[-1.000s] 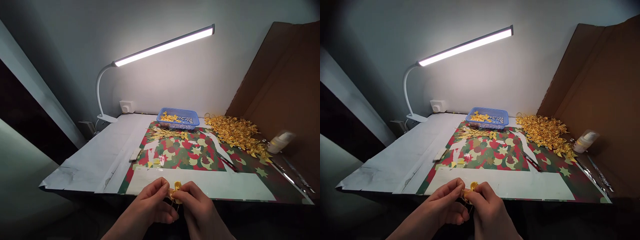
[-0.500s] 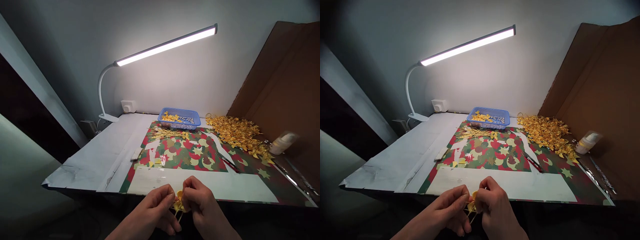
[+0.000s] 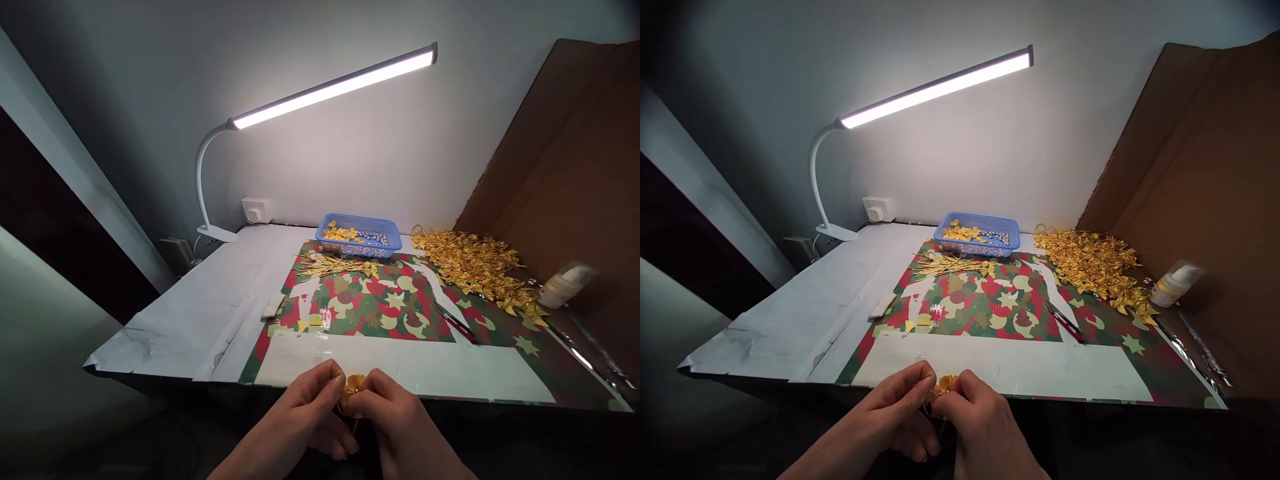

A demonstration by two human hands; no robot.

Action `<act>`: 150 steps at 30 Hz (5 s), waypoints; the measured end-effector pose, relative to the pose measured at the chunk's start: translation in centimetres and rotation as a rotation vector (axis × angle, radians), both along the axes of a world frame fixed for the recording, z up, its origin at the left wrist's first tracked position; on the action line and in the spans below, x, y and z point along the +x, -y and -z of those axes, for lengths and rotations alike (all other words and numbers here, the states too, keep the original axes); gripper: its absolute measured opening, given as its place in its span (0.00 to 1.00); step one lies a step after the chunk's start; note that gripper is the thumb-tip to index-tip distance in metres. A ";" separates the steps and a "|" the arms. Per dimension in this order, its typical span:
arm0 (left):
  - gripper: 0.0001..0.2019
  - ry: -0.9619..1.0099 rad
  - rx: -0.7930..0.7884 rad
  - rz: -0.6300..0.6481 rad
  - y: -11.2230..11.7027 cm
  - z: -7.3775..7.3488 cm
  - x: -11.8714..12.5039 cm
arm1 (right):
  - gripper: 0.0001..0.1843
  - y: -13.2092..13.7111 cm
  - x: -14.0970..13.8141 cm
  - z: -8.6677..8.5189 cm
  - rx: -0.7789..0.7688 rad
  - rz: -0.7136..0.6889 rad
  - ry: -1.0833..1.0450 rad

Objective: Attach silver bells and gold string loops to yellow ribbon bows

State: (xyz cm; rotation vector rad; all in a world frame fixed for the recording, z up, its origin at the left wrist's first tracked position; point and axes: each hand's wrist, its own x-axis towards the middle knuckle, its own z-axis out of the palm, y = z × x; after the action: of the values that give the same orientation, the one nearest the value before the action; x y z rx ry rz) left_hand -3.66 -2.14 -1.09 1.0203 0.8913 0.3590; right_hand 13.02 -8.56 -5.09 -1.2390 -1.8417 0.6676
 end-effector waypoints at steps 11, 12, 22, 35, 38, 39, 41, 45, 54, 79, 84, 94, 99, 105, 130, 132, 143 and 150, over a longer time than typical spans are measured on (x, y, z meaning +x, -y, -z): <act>0.19 -0.025 0.024 0.022 -0.1 0.5 -0.2 | 0.15 -0.4 0.6 -0.4 -0.102 0.031 -0.066; 0.19 -0.031 0.026 0.020 -0.1 0.5 -0.2 | 0.16 -0.4 0.5 -0.4 -0.093 0.035 -0.083; 0.18 -0.033 0.079 0.002 0.3 -0.2 0.0 | 0.22 -0.6 -1.0 -0.4 -0.188 -0.051 -0.188; 0.19 -0.051 0.224 0.092 -0.1 0.4 -0.2 | 0.15 -1.2 0.3 -0.5 -0.177 0.066 -0.261; 0.18 -0.060 0.288 0.089 -0.1 0.1 -0.2 | 0.13 -1.3 0.3 -0.6 -0.105 0.069 -0.207; 0.17 -0.067 0.304 0.086 -0.1 0.0 -0.2 | 0.13 -1.3 0.2 -0.6 -0.085 0.064 -0.189; 0.18 -0.077 0.325 0.078 -0.1 -0.1 -0.2 | 0.13 -1.2 0.2 -0.7 -0.055 0.039 -0.153; 0.19 -0.071 0.320 0.050 -0.2 0.2 -0.5 | 0.20 -0.7 0.6 -0.3 -0.014 0.025 -0.167; 0.17 0.061 0.110 -0.024 -0.1 0.3 -1.2 | 0.29 0.4 2.5 1.8 -0.074 0.118 -0.384; 0.11 0.563 -0.272 -0.305 -0.3 1.3 -0.6 | 0.21 -1.9 1.6 1.7 -0.271 0.177 -0.669; 0.11 0.488 -0.292 -0.341 -1.6 1.9 -0.8 | 0.20 -2.0 2.0 0.7 -0.219 0.199 -0.733; 0.10 0.519 -0.505 -0.450 -0.6 1.2 -0.7 | 0.20 -2.9 2.9 0.4 -0.260 0.199 -0.817; 0.22 0.212 -0.202 -0.316 -1.0 0.7 -0.8 | 0.19 -2.6 3.0 0.1 -0.187 0.205 -0.806; 0.31 -0.028 0.096 -0.217 -1.8 0.6 -0.4 | 0.21 -2.1 2.5 -1.5 -0.127 0.127 -0.760; 0.17 -0.019 0.606 -0.413 -1.0 1.3 0.3 | 0.33 0.1 4.9 -3.9 0.227 0.335 -0.275; 0.18 0.013 0.572 -0.446 -1.3 1.2 -0.1 | 0.31 0.6 5.9 -3.8 0.200 0.402 -0.283; 0.20 0.066 0.527 -0.468 -1.6 0.9 -1.0 | 0.22 2.5 7.9 -3.9 0.203 0.596 -0.265; 0.02 0.004 0.633 -0.357 -2.1 0.4 -0.1 | 0.23 0.3 9.5 -2.1 0.023 0.656 -0.379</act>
State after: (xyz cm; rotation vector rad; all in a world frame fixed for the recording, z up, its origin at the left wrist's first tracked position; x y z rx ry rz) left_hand -3.75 -0.08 -1.45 1.4342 0.9806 0.9877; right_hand 22.51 -8.82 -2.98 -1.4736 -1.0413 0.4632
